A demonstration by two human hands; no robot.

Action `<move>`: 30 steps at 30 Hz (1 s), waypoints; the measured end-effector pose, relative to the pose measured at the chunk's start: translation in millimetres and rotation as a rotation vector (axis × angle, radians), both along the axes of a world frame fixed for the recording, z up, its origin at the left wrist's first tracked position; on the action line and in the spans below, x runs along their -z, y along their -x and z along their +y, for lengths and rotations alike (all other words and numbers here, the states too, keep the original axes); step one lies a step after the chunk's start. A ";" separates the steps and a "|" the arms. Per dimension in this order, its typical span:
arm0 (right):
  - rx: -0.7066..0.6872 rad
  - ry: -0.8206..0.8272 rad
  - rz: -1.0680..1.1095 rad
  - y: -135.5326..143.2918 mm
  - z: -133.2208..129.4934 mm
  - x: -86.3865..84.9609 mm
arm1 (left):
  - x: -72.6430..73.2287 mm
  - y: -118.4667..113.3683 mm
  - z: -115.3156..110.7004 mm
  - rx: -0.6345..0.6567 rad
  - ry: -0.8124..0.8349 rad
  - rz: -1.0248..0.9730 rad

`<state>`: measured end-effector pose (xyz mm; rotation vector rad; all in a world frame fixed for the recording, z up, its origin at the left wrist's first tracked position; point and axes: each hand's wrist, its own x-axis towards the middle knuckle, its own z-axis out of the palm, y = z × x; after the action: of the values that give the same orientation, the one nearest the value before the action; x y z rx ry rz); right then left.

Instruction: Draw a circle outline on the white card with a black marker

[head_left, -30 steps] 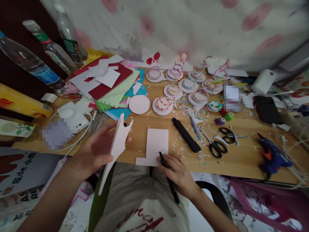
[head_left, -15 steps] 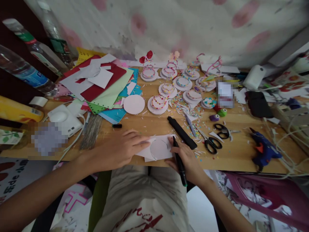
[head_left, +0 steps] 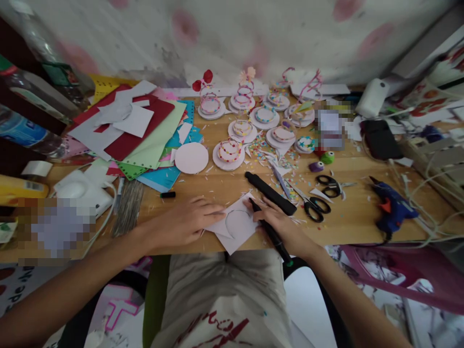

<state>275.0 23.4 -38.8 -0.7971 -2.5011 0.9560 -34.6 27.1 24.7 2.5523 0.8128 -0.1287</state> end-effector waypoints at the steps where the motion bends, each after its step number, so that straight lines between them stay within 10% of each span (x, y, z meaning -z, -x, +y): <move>1: 0.003 0.005 0.001 -0.1 0.3 0.1 | 1.1 0.1 1.9 0.009 0.006 0.002; 30: 0.018 -0.032 0.000 -2.2 1.5 1.6 | 15.7 1.2 4.8 0.104 -0.197 -0.017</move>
<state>277.2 24.9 -40.4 -0.8081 -2.4983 0.9074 -35.8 31.9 9.0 2.7780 0.7175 -0.0626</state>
